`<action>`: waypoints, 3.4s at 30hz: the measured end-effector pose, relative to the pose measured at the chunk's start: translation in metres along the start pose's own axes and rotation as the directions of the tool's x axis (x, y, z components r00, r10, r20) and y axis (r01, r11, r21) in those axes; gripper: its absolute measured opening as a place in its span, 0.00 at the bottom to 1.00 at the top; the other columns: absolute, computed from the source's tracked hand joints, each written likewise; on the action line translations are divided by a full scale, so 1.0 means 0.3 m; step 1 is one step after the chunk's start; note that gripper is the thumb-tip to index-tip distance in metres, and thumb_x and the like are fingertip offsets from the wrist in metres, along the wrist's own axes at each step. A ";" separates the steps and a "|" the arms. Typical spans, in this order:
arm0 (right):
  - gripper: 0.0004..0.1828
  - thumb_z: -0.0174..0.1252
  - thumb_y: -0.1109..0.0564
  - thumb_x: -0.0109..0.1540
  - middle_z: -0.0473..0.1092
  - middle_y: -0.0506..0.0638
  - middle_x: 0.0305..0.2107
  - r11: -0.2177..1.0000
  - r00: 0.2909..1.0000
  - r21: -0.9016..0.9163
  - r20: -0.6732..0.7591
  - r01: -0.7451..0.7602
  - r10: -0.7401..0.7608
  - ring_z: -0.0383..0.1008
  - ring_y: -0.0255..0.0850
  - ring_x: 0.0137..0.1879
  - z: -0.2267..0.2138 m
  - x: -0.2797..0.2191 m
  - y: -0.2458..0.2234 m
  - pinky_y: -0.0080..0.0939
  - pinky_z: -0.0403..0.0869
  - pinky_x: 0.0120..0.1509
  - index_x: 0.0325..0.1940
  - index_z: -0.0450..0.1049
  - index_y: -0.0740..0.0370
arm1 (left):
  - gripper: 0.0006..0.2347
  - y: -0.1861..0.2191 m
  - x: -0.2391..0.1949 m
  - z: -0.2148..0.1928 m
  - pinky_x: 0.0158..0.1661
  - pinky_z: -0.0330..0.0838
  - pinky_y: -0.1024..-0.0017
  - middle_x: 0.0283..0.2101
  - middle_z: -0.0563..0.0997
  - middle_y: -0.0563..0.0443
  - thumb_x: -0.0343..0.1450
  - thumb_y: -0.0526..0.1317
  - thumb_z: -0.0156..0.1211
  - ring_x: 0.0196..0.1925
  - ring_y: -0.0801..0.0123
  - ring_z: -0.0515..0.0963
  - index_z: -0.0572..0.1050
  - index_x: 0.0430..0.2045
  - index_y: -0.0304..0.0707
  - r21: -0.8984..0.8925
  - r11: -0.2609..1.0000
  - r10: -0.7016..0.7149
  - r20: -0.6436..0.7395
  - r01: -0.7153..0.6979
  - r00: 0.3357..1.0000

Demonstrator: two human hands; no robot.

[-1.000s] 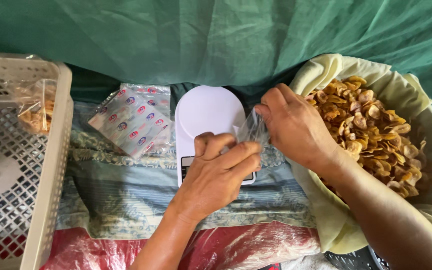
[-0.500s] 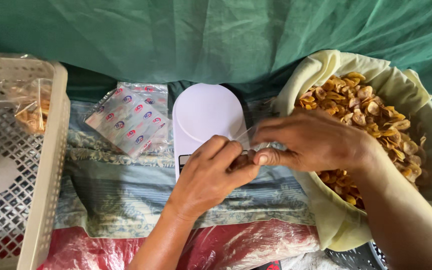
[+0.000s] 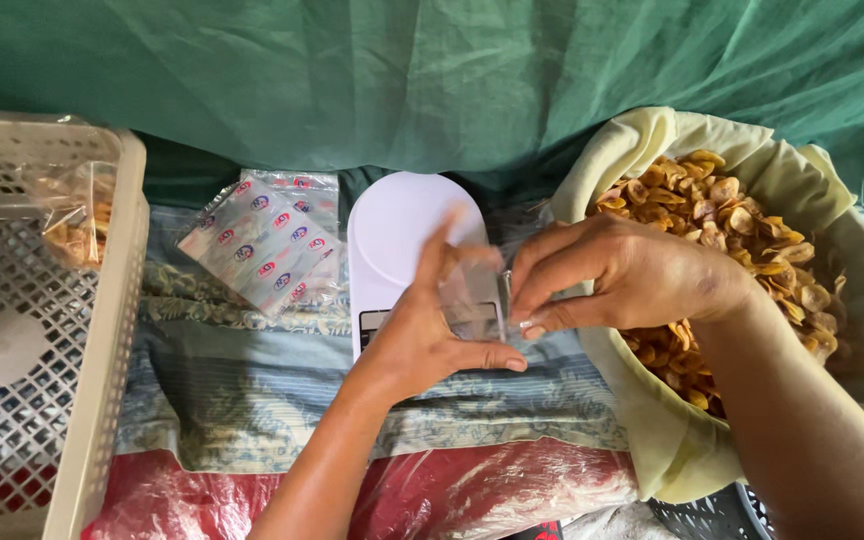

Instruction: The person scoops dried fruit from a large sack into small plastic bags, weighs each bag on a digital scale, and places the sealed bags into a basket. The process is repeated multiple times throughout the video.

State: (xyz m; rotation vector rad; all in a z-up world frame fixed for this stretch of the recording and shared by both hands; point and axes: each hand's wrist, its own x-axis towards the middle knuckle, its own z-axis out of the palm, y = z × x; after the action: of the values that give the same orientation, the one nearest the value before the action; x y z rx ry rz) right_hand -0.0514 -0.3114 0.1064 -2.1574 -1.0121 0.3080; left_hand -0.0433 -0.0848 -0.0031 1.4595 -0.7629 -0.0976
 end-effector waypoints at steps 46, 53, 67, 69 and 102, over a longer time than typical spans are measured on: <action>0.17 0.66 0.44 0.61 0.83 0.49 0.36 0.394 0.488 -0.352 -0.236 -0.849 0.840 0.82 0.40 0.40 -0.151 -0.448 0.279 0.43 0.77 0.49 0.49 0.83 0.52 | 0.12 -0.174 -0.073 0.208 0.45 0.80 0.78 0.38 0.82 0.52 0.68 0.30 0.68 0.43 0.76 0.82 0.77 0.44 0.30 -0.280 0.868 -0.360 0.215 0.411 0.908; 0.14 0.66 0.56 0.57 0.79 0.48 0.38 0.765 0.766 -0.242 -0.456 -0.597 0.453 0.79 0.37 0.43 -0.169 -0.401 0.114 0.39 0.77 0.50 0.46 0.81 0.59 | 0.14 -0.153 -0.061 0.205 0.42 0.79 0.76 0.38 0.83 0.50 0.65 0.32 0.72 0.41 0.75 0.82 0.78 0.44 0.32 -0.141 0.910 -0.364 0.175 0.390 0.915; 0.04 0.64 0.62 0.62 0.74 0.49 0.43 0.981 0.959 -0.066 -0.228 -0.185 0.166 0.80 0.38 0.45 -0.084 -0.102 -0.088 0.35 0.77 0.50 0.40 0.78 0.62 | 0.14 -0.081 -0.046 0.155 0.36 0.76 0.75 0.32 0.81 0.52 0.65 0.34 0.72 0.33 0.75 0.79 0.80 0.43 0.36 -0.031 0.945 -0.318 0.154 0.326 0.936; 0.08 0.65 0.59 0.60 0.77 0.49 0.43 0.973 0.973 -0.114 -0.136 -0.200 0.184 0.80 0.39 0.47 -0.088 -0.096 -0.048 0.37 0.78 0.50 0.42 0.79 0.62 | 0.13 -0.078 -0.040 0.157 0.35 0.76 0.76 0.31 0.80 0.53 0.66 0.34 0.72 0.33 0.77 0.77 0.80 0.44 0.35 -0.084 0.929 -0.342 0.172 0.360 0.924; 0.08 0.69 0.56 0.56 0.71 0.50 0.42 0.952 0.966 -0.277 -0.254 -0.129 0.057 0.74 0.43 0.48 0.056 -0.037 -0.021 0.44 0.72 0.51 0.37 0.82 0.61 | 0.07 -0.044 -0.039 0.144 0.32 0.69 0.76 0.28 0.80 0.54 0.68 0.38 0.71 0.30 0.78 0.73 0.84 0.32 0.31 -0.121 0.957 -0.271 -0.055 0.263 0.961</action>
State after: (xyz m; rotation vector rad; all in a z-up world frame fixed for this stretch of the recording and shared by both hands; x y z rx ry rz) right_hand -0.0706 -0.3085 0.0980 -2.4412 -0.8584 -0.0701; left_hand -0.0696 -0.1178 -0.0232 1.4441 -0.4906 -0.2896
